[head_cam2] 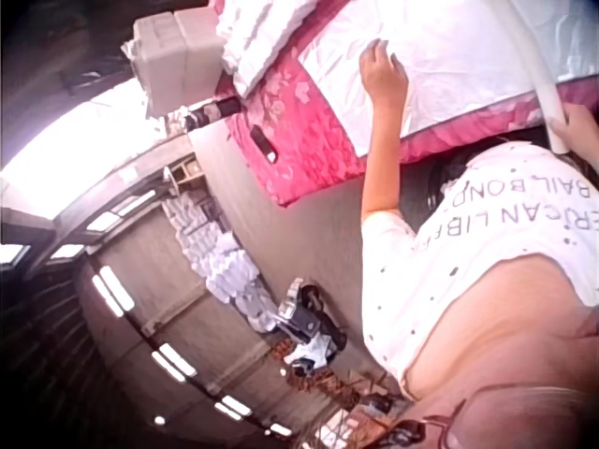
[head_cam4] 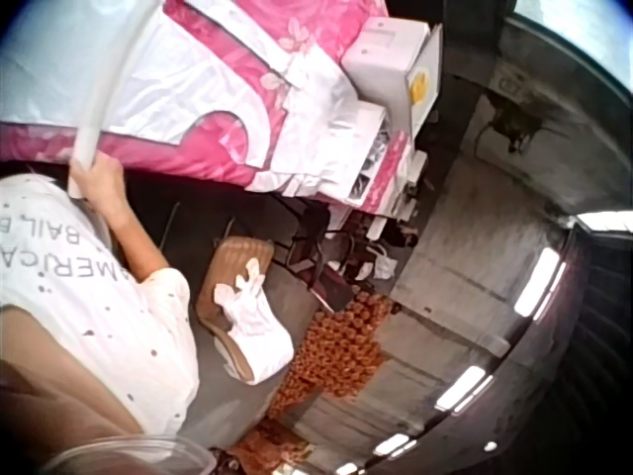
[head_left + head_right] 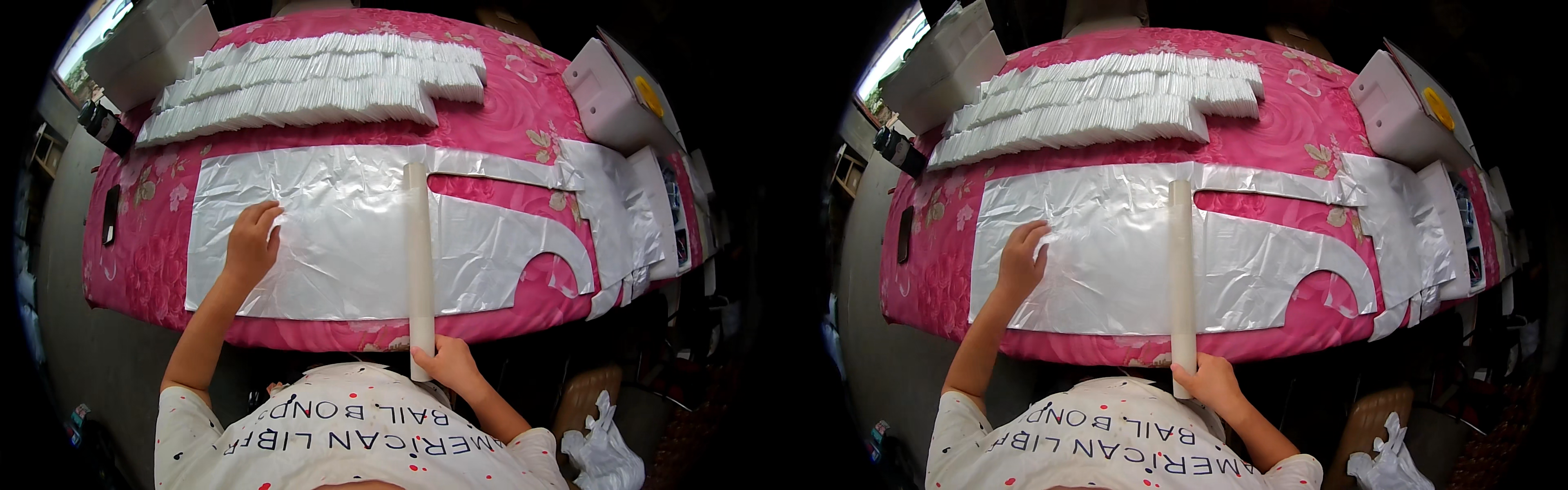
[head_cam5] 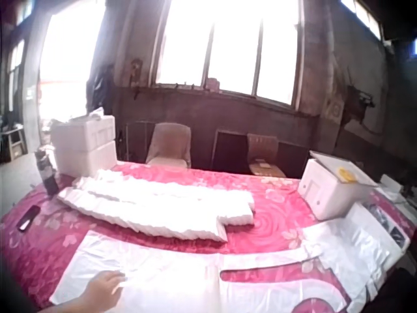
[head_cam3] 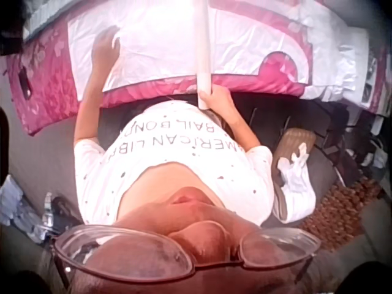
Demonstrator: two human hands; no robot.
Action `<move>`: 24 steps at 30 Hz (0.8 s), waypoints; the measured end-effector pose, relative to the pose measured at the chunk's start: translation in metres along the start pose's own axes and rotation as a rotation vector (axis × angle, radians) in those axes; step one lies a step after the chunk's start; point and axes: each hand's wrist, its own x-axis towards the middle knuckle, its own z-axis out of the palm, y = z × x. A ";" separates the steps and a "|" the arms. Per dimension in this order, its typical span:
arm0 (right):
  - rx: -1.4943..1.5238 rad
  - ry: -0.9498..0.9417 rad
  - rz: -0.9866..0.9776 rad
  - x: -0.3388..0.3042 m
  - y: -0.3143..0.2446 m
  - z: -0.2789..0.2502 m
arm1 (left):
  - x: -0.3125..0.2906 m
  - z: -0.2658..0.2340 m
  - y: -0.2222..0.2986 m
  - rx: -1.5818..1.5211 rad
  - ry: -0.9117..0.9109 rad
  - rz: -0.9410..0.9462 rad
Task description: The person repeatedly wraps small white rectangular items in clear plastic wrap on a pink floral bedspread. They unroll the plastic, place an item on it, fold the wrap around the item, and set the wrapped item aside. The process is repeated multiple times.
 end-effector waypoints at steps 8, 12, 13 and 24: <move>-0.064 -0.088 -0.041 0.008 -0.001 -0.006 | -0.003 0.103 0.121 -0.346 -0.272 0.153; -0.099 -0.188 0.038 0.032 -0.020 -0.038 | -0.005 0.112 0.122 -0.212 -0.368 0.139; -0.066 -0.205 0.093 0.042 -0.031 -0.050 | -0.007 0.111 0.121 -0.156 -0.378 0.148; 1.298 -0.122 -0.023 0.247 -0.055 -0.110 | -0.001 0.115 0.122 -0.058 -0.405 0.178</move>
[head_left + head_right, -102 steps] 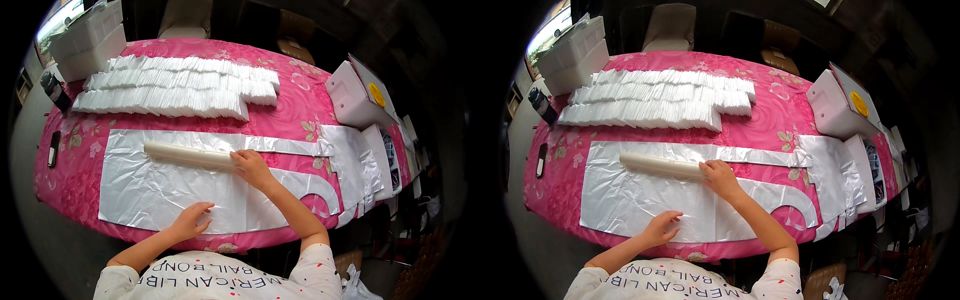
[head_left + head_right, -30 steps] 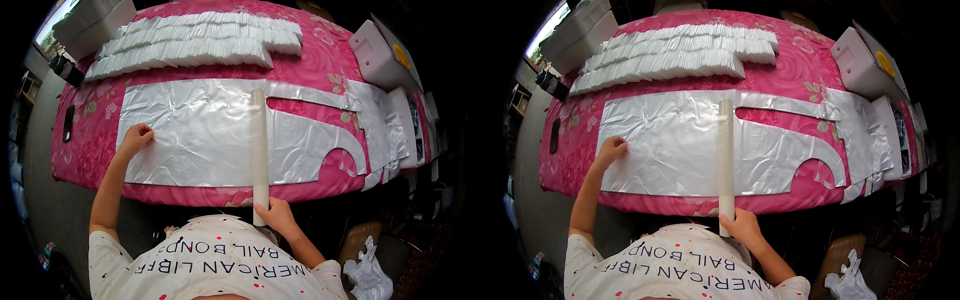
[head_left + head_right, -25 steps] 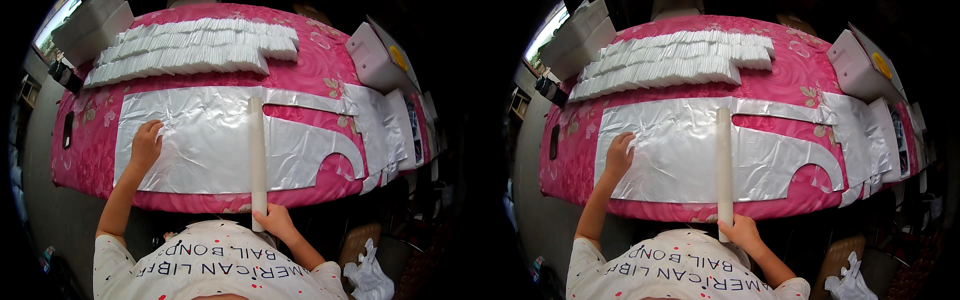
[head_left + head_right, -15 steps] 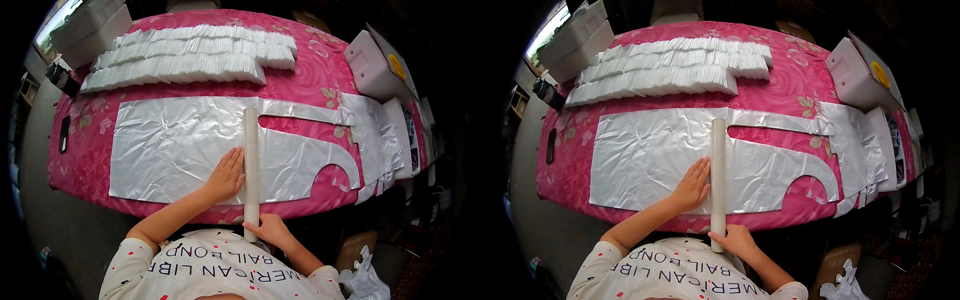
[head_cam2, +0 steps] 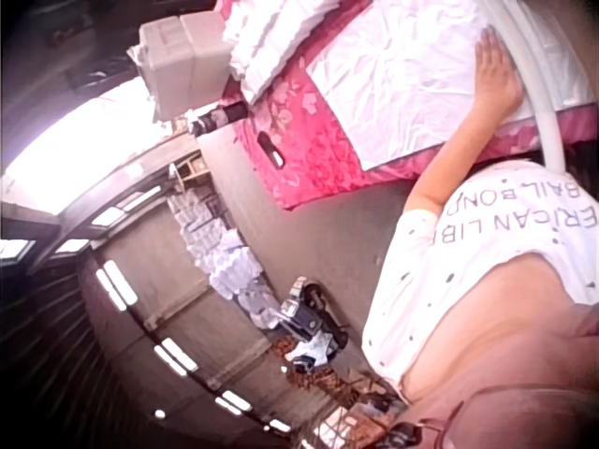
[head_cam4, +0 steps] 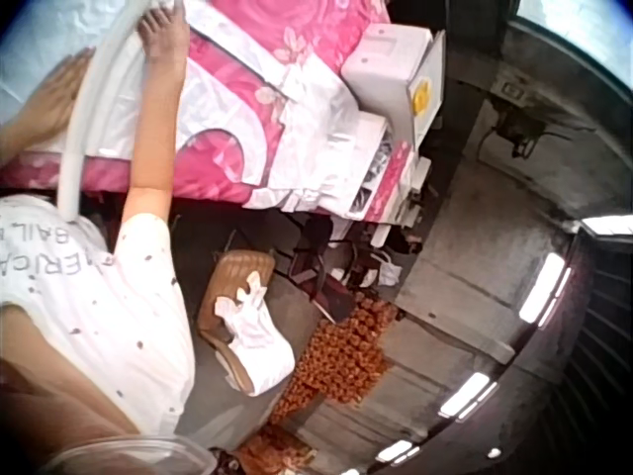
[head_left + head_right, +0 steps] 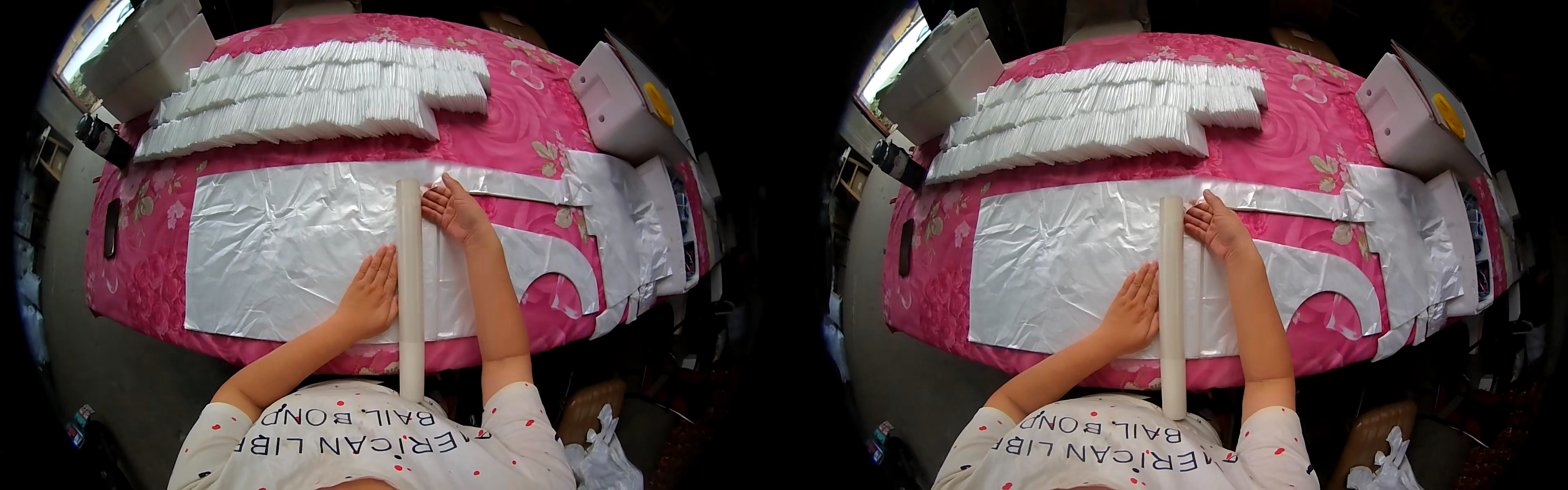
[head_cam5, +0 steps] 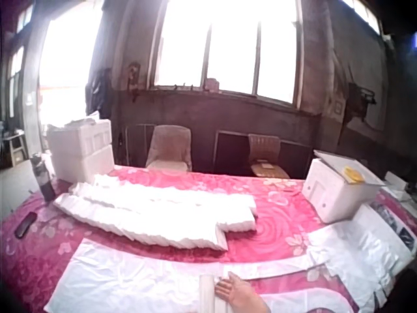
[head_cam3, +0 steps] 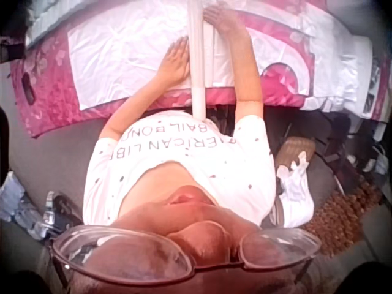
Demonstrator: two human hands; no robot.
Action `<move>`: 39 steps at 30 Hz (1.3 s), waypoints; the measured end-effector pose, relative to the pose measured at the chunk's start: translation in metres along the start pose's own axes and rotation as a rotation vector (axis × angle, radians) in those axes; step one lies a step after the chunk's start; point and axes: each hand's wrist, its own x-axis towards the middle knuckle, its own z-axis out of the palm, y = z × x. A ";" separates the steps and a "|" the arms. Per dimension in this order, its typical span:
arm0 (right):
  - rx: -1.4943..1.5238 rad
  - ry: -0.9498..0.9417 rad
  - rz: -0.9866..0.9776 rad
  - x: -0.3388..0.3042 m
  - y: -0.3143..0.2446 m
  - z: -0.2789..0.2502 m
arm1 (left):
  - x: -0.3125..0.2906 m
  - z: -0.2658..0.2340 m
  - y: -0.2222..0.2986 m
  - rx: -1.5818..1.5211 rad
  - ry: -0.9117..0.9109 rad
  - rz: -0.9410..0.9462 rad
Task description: The person repeatedly wraps small white rectangular items in clear plastic wrap on a pink floral bedspread. They unroll the plastic, place an item on it, fold the wrap around the item, and set the wrapped item aside. The process is repeated multiple times.
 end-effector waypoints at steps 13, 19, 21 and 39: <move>0.415 -0.036 -0.821 -0.041 -0.116 -0.053 | -0.002 -0.001 0.002 0.005 0.026 -0.002; -0.502 -0.391 -0.854 -0.045 0.013 0.134 | -0.001 0.000 0.002 0.002 0.040 0.001; -0.863 -0.433 -0.800 -0.041 0.078 0.178 | -0.003 0.003 0.001 -0.108 0.151 0.026; -1.301 -0.279 -1.180 -0.128 0.065 0.057 | 0.028 -0.027 -0.043 -1.135 0.270 -0.299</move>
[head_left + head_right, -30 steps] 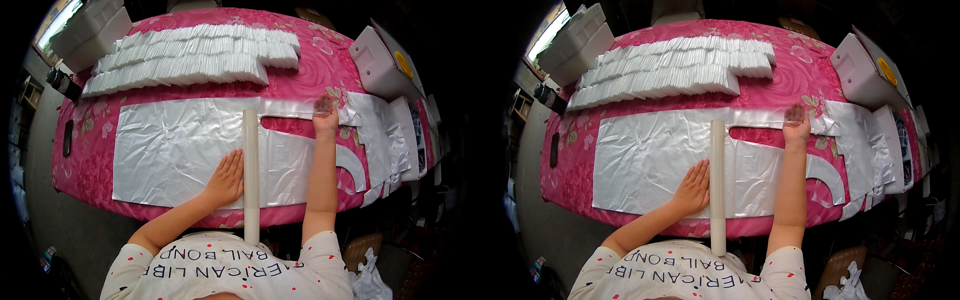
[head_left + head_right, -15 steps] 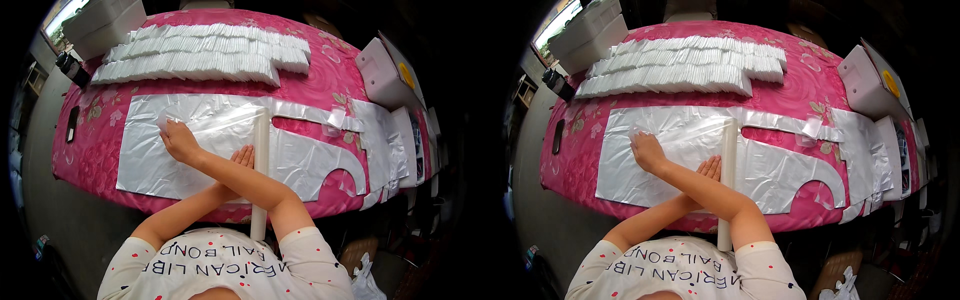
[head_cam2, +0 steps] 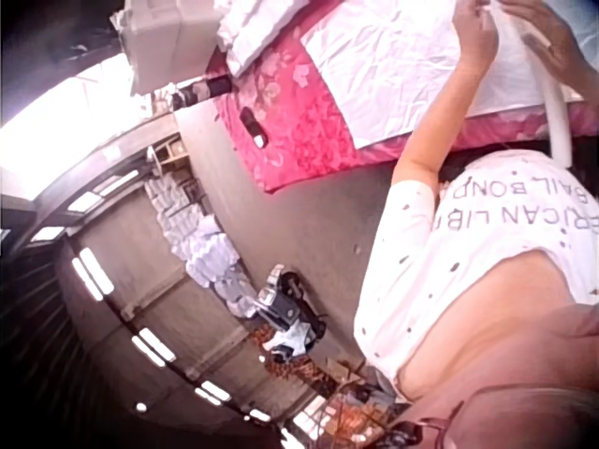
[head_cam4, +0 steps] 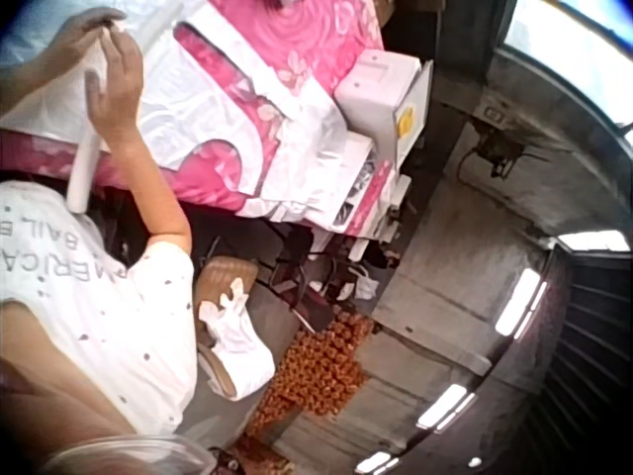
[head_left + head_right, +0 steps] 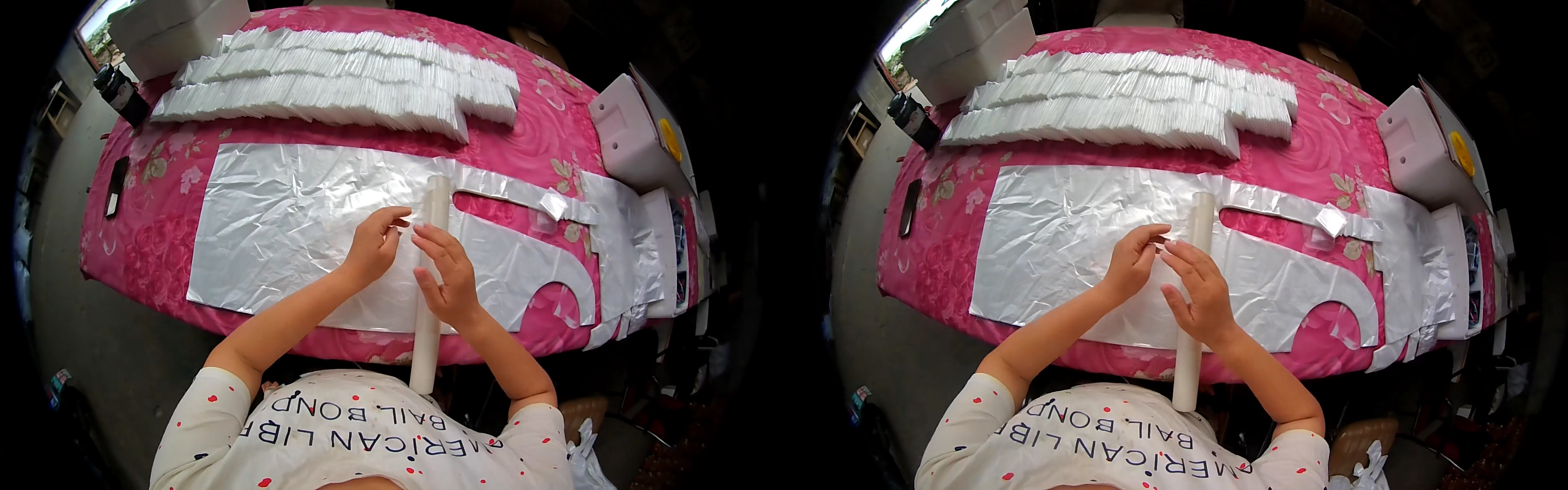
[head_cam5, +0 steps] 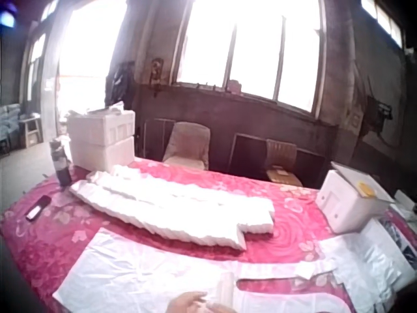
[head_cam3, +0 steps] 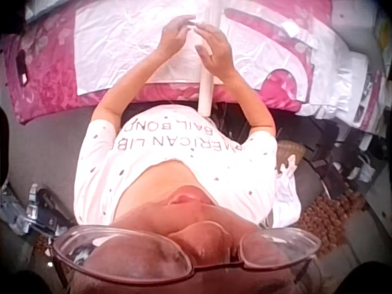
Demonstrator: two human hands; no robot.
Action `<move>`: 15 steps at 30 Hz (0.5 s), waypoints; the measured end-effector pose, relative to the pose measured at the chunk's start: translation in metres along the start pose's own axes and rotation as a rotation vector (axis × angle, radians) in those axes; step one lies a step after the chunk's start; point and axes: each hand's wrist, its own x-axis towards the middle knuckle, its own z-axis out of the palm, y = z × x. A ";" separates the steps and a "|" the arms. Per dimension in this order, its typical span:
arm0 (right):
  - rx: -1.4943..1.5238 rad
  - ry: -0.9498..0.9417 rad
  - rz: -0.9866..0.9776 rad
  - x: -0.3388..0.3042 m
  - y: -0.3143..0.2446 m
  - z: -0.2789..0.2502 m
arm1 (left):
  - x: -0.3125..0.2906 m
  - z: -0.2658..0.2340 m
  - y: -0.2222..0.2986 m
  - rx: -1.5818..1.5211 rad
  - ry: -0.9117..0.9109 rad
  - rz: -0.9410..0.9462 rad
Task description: The person repeatedly wraps small white rectangular items in clear plastic wrap on a pink floral bedspread. They unroll the plastic, place an item on it, fold the wrap around the item, and set the wrapped item aside. The process is repeated multiple times.
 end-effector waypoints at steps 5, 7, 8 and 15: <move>-0.101 -0.147 0.103 -0.068 0.023 -0.030 | 0.055 0.015 0.002 -0.673 0.117 -0.361; -0.164 -0.282 0.060 -0.075 0.025 -0.031 | 0.067 0.014 0.001 -0.804 0.092 -0.496; -0.193 -0.351 0.035 -0.077 0.024 -0.031 | 0.068 0.010 0.001 -0.783 0.101 -0.508; -0.238 -0.484 -0.149 -0.043 0.020 0.010 | 0.035 -0.030 0.023 -0.400 0.208 -0.237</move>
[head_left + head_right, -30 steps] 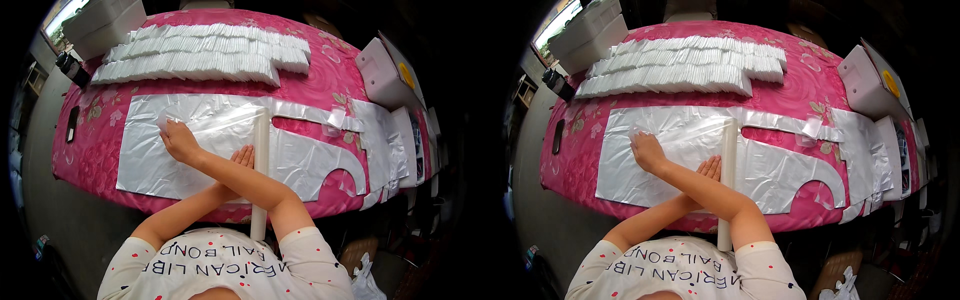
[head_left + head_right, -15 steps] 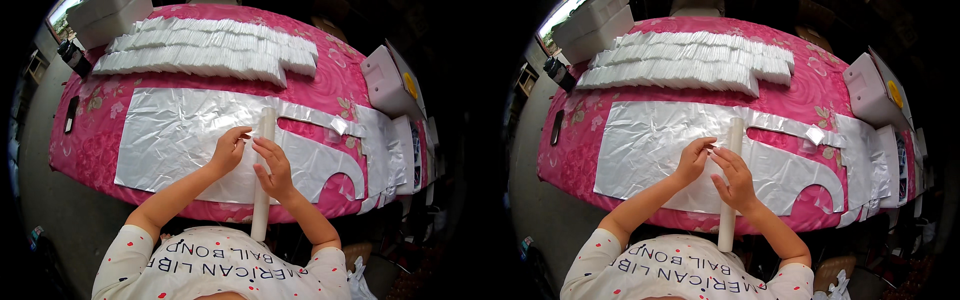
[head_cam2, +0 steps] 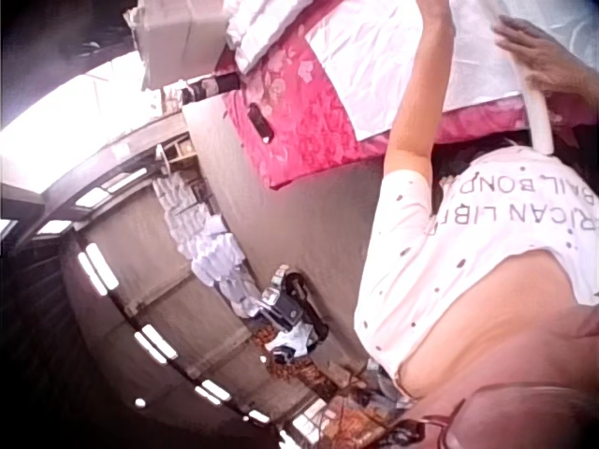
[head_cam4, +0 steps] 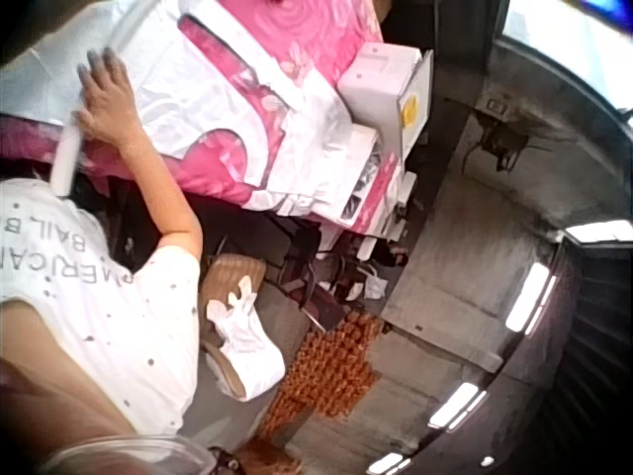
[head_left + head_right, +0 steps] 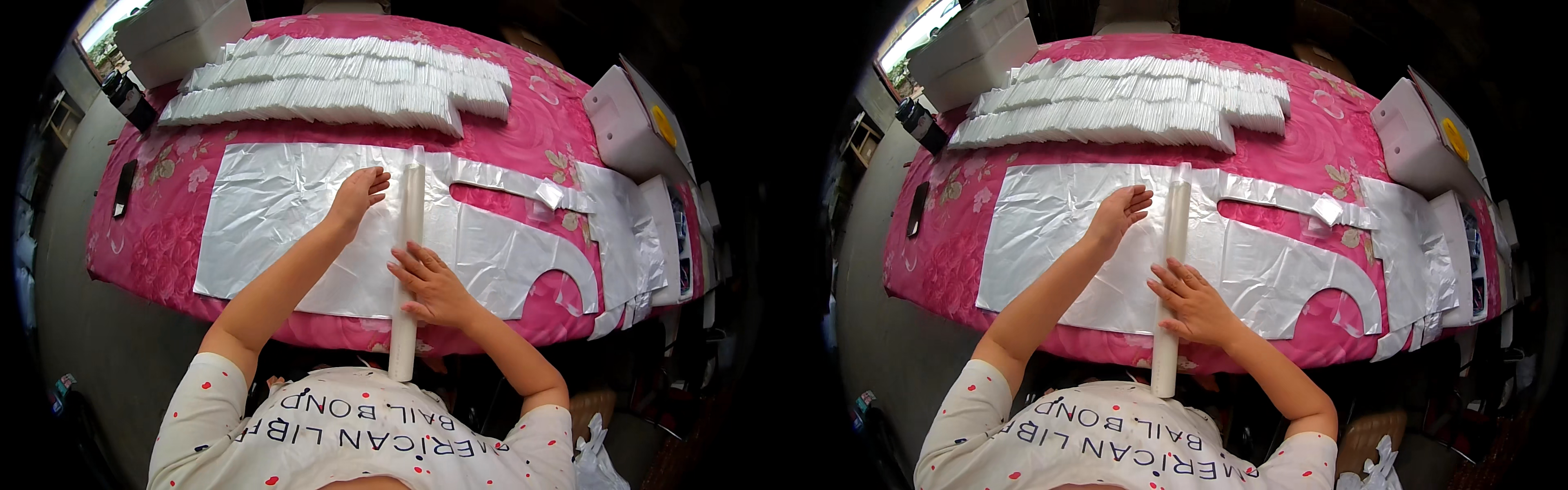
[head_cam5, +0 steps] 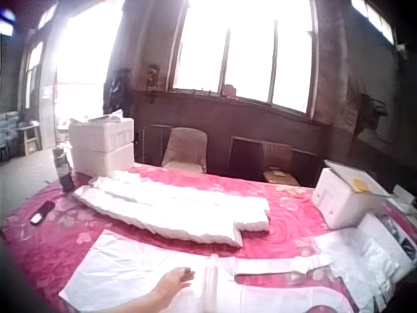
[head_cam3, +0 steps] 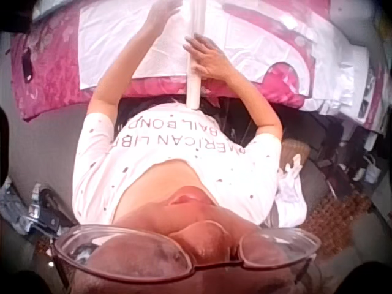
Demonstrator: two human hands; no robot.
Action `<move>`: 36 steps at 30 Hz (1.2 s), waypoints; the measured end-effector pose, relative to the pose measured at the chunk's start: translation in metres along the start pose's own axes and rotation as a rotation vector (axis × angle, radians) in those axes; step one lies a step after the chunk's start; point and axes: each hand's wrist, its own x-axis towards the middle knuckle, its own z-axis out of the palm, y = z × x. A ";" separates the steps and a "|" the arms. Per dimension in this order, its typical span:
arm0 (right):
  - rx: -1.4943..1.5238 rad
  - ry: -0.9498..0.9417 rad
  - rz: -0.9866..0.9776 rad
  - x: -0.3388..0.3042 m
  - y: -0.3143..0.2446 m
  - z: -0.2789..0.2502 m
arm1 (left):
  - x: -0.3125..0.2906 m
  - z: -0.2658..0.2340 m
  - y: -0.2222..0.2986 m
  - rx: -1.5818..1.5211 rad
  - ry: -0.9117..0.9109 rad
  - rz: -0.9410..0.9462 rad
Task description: The person repeatedly wraps small white rectangular items in clear plastic wrap on a pink floral bedspread. They unroll the plastic, place an item on it, fold the wrap around the item, and set the wrapped item aside. The process is repeated multiple times.
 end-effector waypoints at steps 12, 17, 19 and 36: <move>0.468 0.002 -0.341 0.145 -0.085 0.042 | -0.180 -0.218 0.024 0.207 0.373 0.146; 0.044 -0.016 -0.339 0.189 -0.055 0.058 | -0.250 -0.233 0.000 0.270 0.468 0.160; 0.013 -0.030 -0.409 0.214 -0.057 0.072 | -0.260 -0.222 -0.004 0.292 0.459 0.194; 1.193 0.385 0.531 0.303 -0.150 0.137 | -0.259 -0.187 0.000 -0.069 0.331 -0.145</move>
